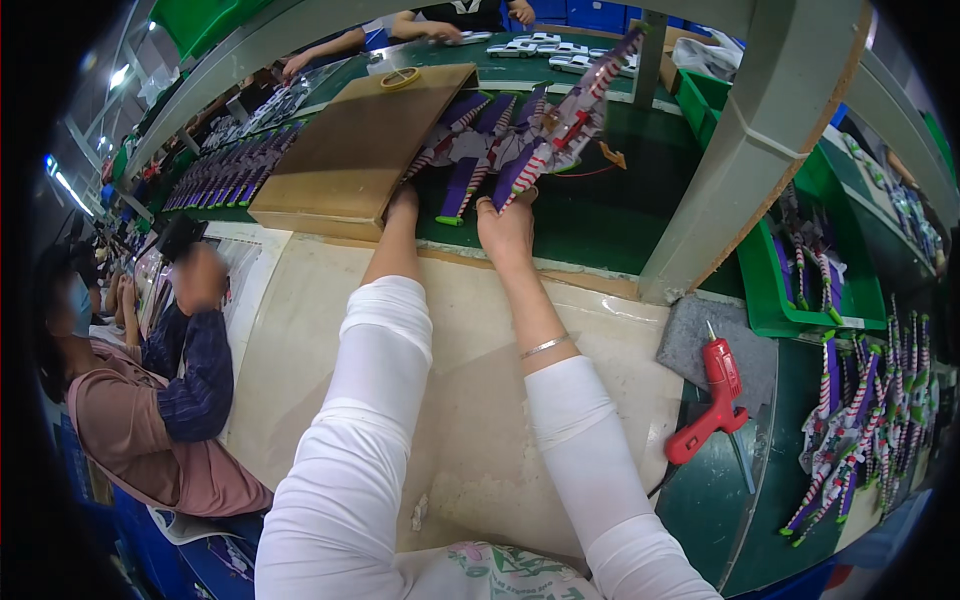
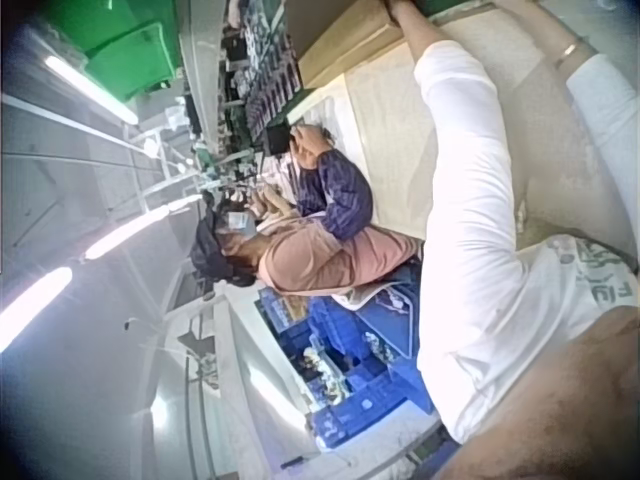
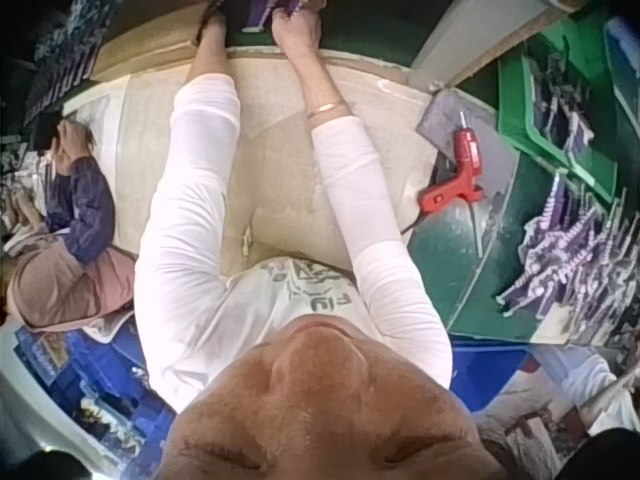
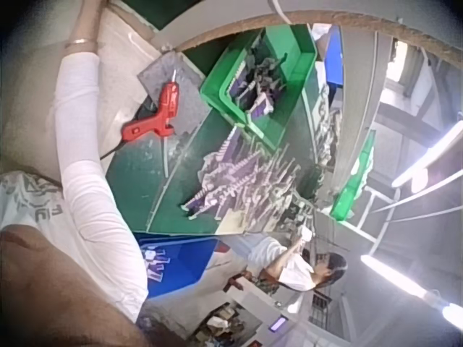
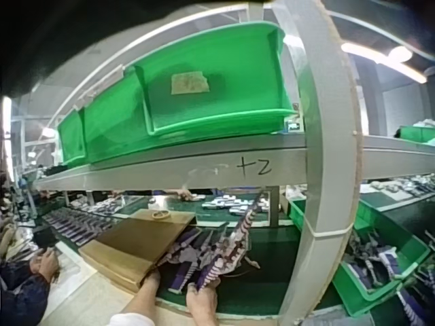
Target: Assembling and gluing components of plastic toy airplanes in a manufacturing facility.
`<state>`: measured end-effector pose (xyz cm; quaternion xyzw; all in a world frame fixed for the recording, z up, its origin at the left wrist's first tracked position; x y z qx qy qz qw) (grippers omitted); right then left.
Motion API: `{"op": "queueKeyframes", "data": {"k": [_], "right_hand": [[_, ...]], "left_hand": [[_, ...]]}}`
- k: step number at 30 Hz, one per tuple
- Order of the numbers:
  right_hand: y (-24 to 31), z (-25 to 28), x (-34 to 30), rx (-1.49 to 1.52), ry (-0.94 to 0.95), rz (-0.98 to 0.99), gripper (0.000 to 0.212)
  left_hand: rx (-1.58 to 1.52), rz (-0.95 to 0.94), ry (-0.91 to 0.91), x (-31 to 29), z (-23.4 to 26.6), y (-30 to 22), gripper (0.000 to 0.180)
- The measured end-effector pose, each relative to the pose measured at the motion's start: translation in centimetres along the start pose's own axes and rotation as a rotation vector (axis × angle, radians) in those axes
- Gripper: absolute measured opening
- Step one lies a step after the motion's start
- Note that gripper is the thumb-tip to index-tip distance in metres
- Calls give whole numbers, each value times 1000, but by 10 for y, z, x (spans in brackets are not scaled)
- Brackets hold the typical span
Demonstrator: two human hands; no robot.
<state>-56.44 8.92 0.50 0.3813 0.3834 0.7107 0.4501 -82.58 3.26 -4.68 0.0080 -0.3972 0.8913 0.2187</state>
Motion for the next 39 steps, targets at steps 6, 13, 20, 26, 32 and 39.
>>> {"op": "queueKeyframes", "data": {"k": [6,13,20,26,32,39], "right_hand": [[21,-1,-8,-114,103,13,62],[39,-1,-35,-139,45,180,64],[26,6,-75,-201,-106,170,51],[39,29,-115,-197,-120,59,48],[21,37,-165,-240,-349,232,28],[26,55,-262,81,-155,31,7]], "left_hand": [[-13,182,20,-23,7,-35,34],[2,64,21,-56,32,-61,51],[-115,-104,-100,-95,33,-79,59],[-446,-108,-97,-102,40,-67,47],[-461,-152,97,-112,51,-66,46],[-609,-303,296,-142,69,-49,49]]}}
Point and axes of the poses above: each hand's wrist, its own x-axis towards the middle knuckle, its own z-axis out of the back of the hand, y = z × x, the point moved 4 cm from there along x, towards the middle knuckle, and after that the axes turned 15 degrees about -x, right-handed, at the moved point
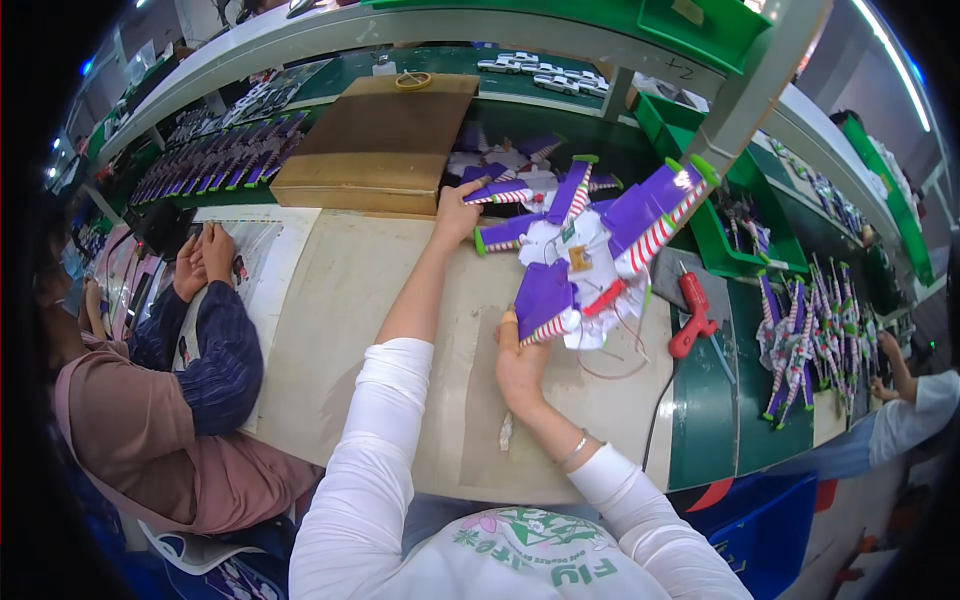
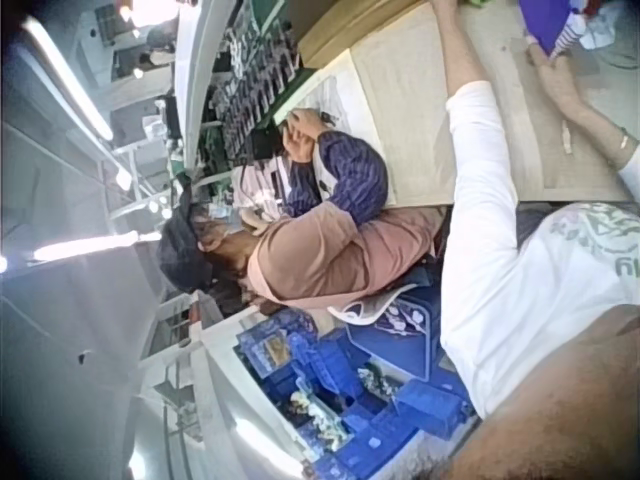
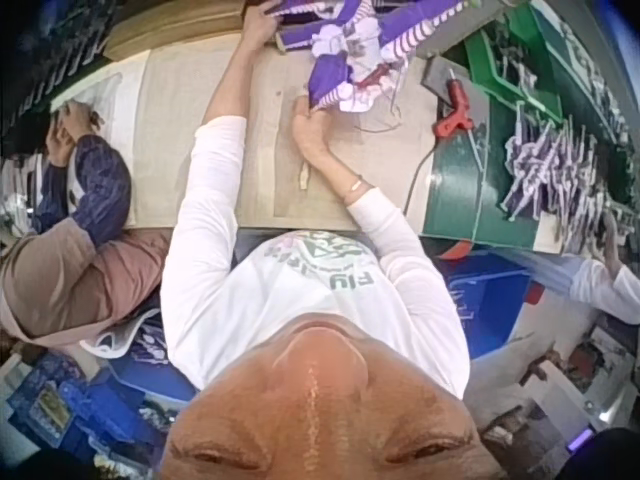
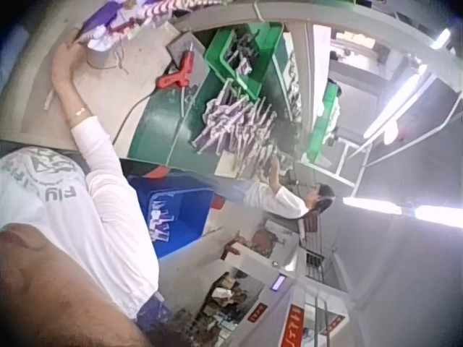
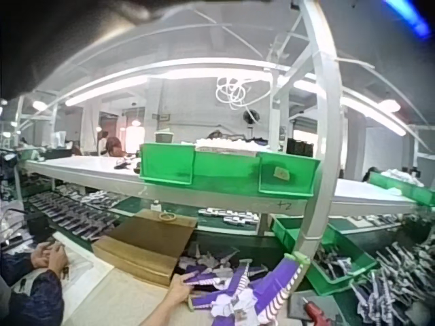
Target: Assembling and gluing components of plastic toy airplanes in a manufacturing facility.
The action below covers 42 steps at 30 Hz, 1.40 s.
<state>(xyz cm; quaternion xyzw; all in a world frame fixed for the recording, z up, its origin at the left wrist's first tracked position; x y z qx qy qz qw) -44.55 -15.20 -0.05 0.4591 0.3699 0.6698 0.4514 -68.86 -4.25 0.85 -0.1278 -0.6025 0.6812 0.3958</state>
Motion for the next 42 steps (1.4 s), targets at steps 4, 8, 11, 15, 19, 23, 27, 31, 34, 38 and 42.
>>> {"op": "queueKeyframes", "data": {"k": [4,8,11,15,19,23,27,31,34,38,42], "right_hand": [[4,24,-48,123,33,-280,15],[12,49,-79,232,76,-301,17],[19,63,-106,523,202,-466,24],[31,76,-129,827,366,-620,31],[38,68,-157,1124,703,-792,41],[39,54,-168,1206,821,-883,44],[39,40,-163,1352,880,-992,44],[29,31,-160,1304,994,-1098,43],[29,32,-156,1247,1126,-976,38],[33,41,-158,1208,1152,-955,33],[27,44,-160,1257,1256,-939,22]], "left_hand": [[-62,34,201,-17,10,-6,53],[-87,38,356,-39,18,-24,52],[-79,-3,430,-48,31,-32,48],[-44,-20,521,-59,42,-56,47],[-192,93,620,-76,42,-77,47],[-213,315,917,-102,40,-88,55],[63,161,1211,-106,51,-93,55],[88,216,873,-42,71,-97,49],[609,-228,641,-9,38,-108,68],[1331,-353,673,10,2,-68,100],[1077,-197,727,32,-3,-49,94]]}}
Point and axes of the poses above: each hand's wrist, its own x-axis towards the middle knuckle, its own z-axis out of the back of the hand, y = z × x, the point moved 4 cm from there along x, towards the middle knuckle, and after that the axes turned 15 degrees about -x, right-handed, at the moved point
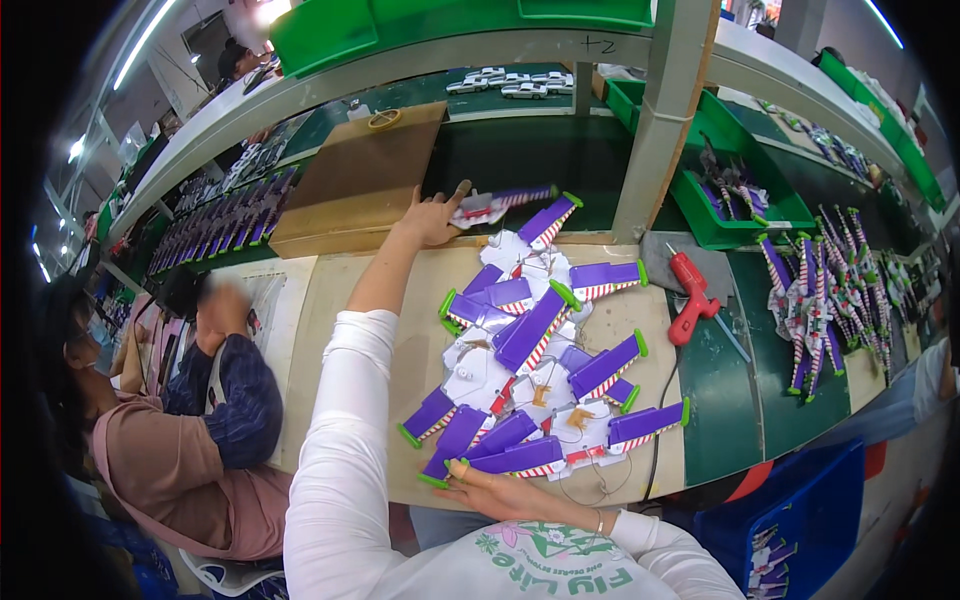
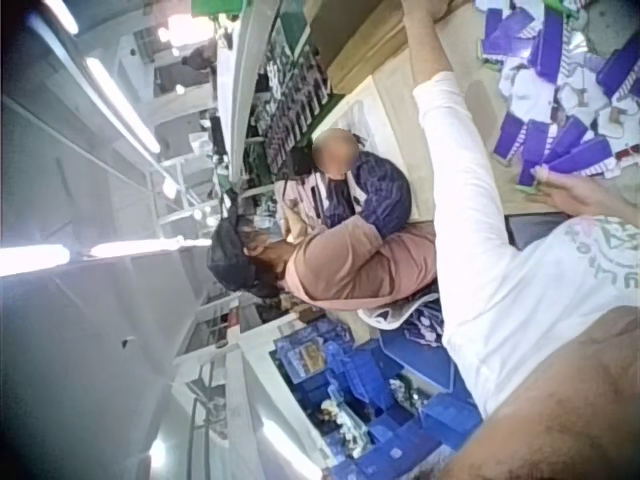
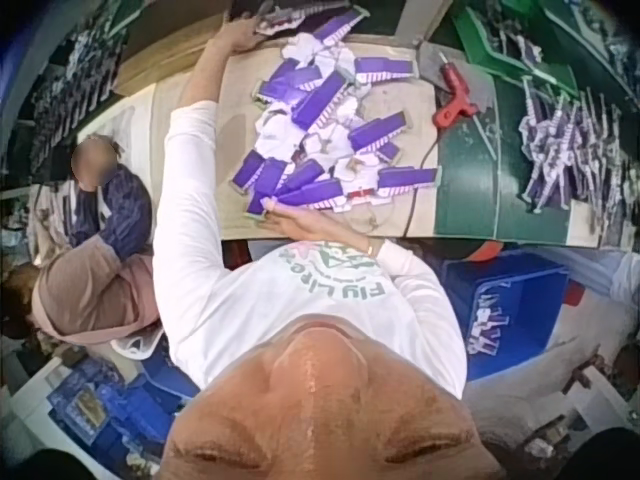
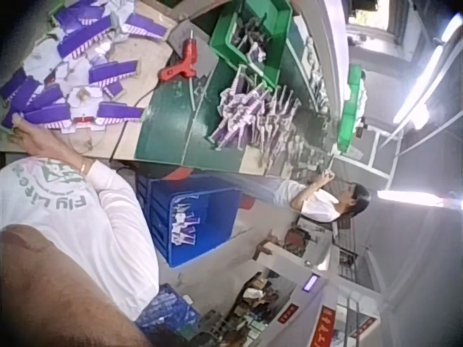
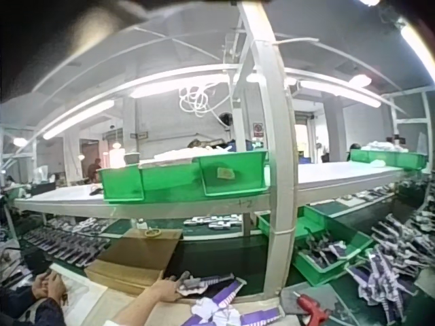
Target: Assembling and gluing components of plastic toy airplanes in a manufacturing facility.
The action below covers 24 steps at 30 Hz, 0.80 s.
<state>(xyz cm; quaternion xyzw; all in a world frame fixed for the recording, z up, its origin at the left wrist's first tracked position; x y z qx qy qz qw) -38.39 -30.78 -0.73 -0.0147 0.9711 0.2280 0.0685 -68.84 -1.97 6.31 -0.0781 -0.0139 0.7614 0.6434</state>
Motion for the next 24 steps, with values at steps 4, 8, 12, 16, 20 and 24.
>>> {"op": "queueKeyframes", "data": {"k": [4,8,12,16,20,24], "right_hand": [[21,-6,2,3,-78,35,27],[18,7,13,65,-145,-9,35],[37,15,41,31,-153,79,33],[61,19,79,77,-136,149,29],[79,21,99,101,-233,102,64],[58,5,70,-206,-115,-88,87]], "left_hand": [[-187,-77,-222,19,-6,-10,90],[-511,-107,-652,21,4,-28,76],[-705,-433,-787,8,47,-53,60],[-568,-433,-634,-81,79,-67,58],[-652,-345,-550,-183,94,-70,56],[-779,-172,-551,-290,65,-38,54]]}}
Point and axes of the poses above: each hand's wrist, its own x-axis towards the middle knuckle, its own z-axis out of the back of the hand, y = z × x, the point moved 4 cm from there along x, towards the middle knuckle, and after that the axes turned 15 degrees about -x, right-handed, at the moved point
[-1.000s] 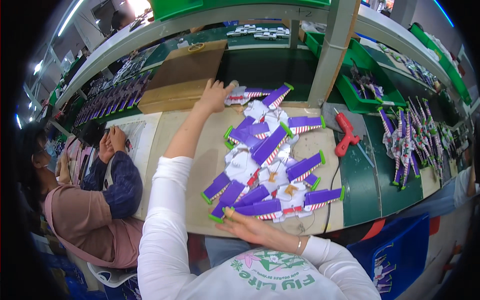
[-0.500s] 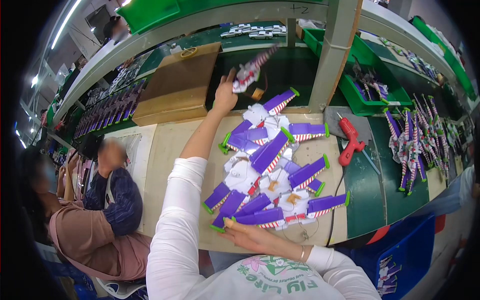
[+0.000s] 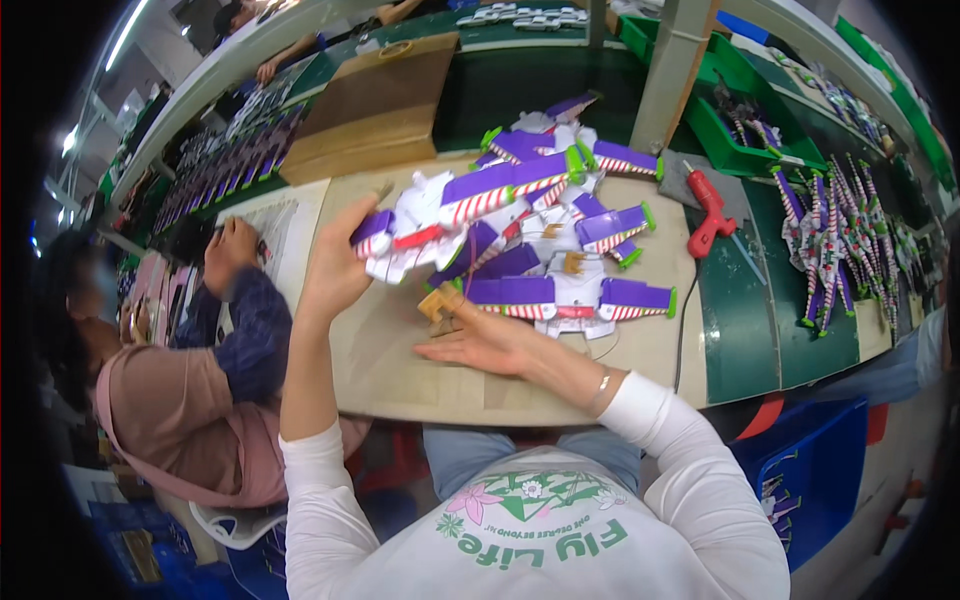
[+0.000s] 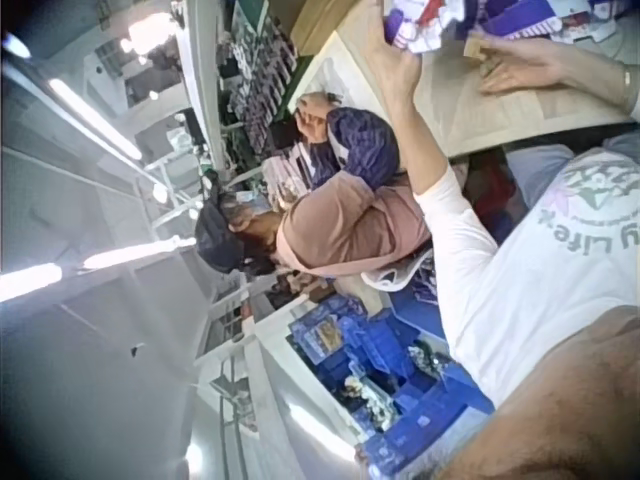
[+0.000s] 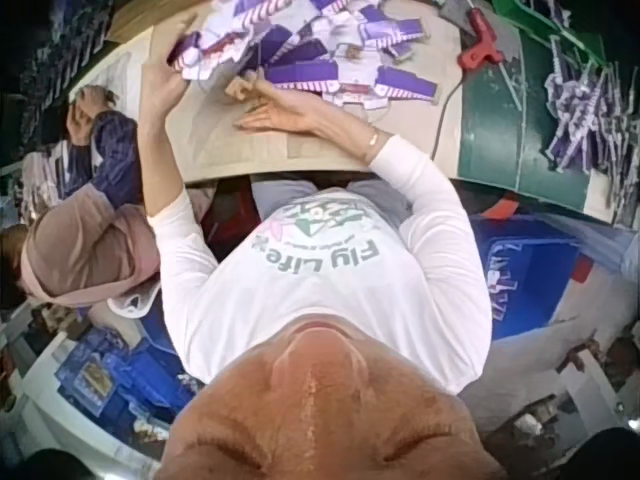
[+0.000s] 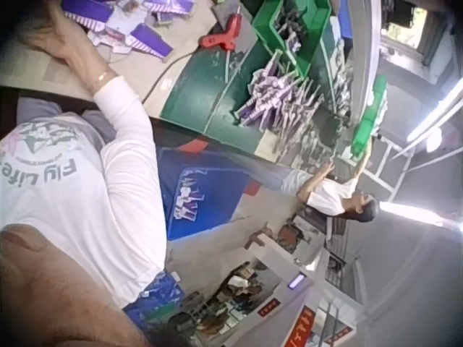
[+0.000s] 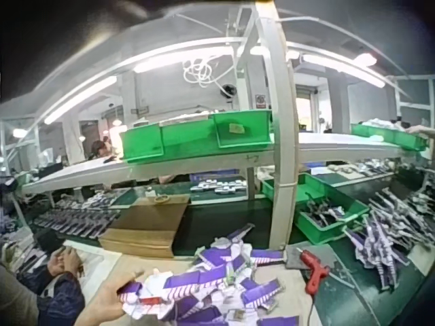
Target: Assembling and gluing components of plastic toy airplanes in a manufacturing facility.
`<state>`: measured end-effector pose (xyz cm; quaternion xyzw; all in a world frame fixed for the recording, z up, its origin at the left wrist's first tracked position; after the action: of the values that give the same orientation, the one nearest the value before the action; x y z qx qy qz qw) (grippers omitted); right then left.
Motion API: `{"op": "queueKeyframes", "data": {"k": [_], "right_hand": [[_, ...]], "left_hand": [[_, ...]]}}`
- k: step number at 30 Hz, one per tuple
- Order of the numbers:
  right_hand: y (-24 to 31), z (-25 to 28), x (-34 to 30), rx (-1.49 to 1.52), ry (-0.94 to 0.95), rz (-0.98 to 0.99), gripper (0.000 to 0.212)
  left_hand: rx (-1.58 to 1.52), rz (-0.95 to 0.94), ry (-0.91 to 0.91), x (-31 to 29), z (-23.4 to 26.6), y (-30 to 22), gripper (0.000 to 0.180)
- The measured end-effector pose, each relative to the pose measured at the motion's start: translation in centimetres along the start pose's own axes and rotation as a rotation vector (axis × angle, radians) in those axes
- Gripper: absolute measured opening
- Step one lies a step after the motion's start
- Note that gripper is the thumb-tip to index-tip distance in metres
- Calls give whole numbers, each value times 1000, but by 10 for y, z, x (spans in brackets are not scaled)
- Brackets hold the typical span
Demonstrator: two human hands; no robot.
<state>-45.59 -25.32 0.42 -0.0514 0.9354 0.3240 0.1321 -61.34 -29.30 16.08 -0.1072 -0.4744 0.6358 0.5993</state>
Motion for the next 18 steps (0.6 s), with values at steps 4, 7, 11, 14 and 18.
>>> {"op": "queueKeyframes", "data": {"k": [4,7,11,14,18], "right_hand": [[3,20,-11,-262,134,-200,100],[22,8,-33,-137,45,-91,101],[27,10,-49,-446,93,-29,99],[35,-3,-62,-1303,184,65,90],[18,-40,-79,-2100,-127,188,83]], "left_hand": [[-146,226,21,-88,8,15,54],[-51,172,101,-126,1,22,63],[72,89,231,-132,-15,31,60],[200,82,207,-130,-14,35,60],[329,-16,53,-144,-3,23,54]]}}
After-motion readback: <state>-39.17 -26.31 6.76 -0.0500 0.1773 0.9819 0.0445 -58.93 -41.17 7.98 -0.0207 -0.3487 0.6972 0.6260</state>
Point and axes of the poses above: each hand's wrist, its own x-axis towards the middle knuckle, its own z-axis out of the back of the hand, y = z × x, the point moved 4 cm from there along x, towards the middle knuckle, and after that the axes turned 15 degrees about -x, right-handed, at the moved point
